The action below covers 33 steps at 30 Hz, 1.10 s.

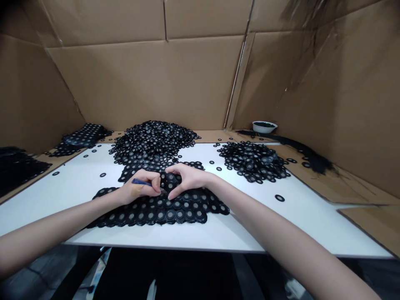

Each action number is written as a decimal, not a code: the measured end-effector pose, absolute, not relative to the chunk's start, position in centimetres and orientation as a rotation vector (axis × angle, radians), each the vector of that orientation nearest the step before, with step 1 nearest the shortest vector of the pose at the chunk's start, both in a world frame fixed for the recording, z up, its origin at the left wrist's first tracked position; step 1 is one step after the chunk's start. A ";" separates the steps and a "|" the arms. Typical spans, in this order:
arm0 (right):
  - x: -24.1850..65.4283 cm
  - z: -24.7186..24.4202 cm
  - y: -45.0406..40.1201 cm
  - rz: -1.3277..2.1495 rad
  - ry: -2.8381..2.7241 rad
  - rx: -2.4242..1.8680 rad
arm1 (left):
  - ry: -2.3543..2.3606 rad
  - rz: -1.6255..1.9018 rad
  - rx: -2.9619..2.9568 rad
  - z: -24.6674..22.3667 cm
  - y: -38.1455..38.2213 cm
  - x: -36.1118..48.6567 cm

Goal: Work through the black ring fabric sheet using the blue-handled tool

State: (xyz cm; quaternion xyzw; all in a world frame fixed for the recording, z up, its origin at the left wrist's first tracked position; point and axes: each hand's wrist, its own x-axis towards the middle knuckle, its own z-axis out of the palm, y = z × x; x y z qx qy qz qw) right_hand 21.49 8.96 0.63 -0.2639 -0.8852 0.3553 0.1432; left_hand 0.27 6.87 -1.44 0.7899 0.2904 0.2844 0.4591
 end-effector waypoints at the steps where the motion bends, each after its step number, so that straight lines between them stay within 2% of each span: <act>1: 21.5 0.6 8.9 1.015 -2.550 -0.776 | 0.707 0.695 1.938 -1.4 6.9 0.3; 10: 21.4 0.6 8.8 0.943 -2.583 -0.849 | 0.670 0.660 1.948 -1.4 6.2 0.6; 17: 21.6 0.8 8.0 0.867 -2.573 -1.211 | 0.700 0.707 1.894 -1.1 5.9 0.6; 22: 21.5 0.9 7.9 0.892 -2.599 -1.074 | 0.704 0.751 1.780 -0.8 5.9 0.5; 33: 21.9 0.7 8.1 0.956 -2.551 -1.089 | 0.617 0.656 1.717 -1.2 5.8 0.6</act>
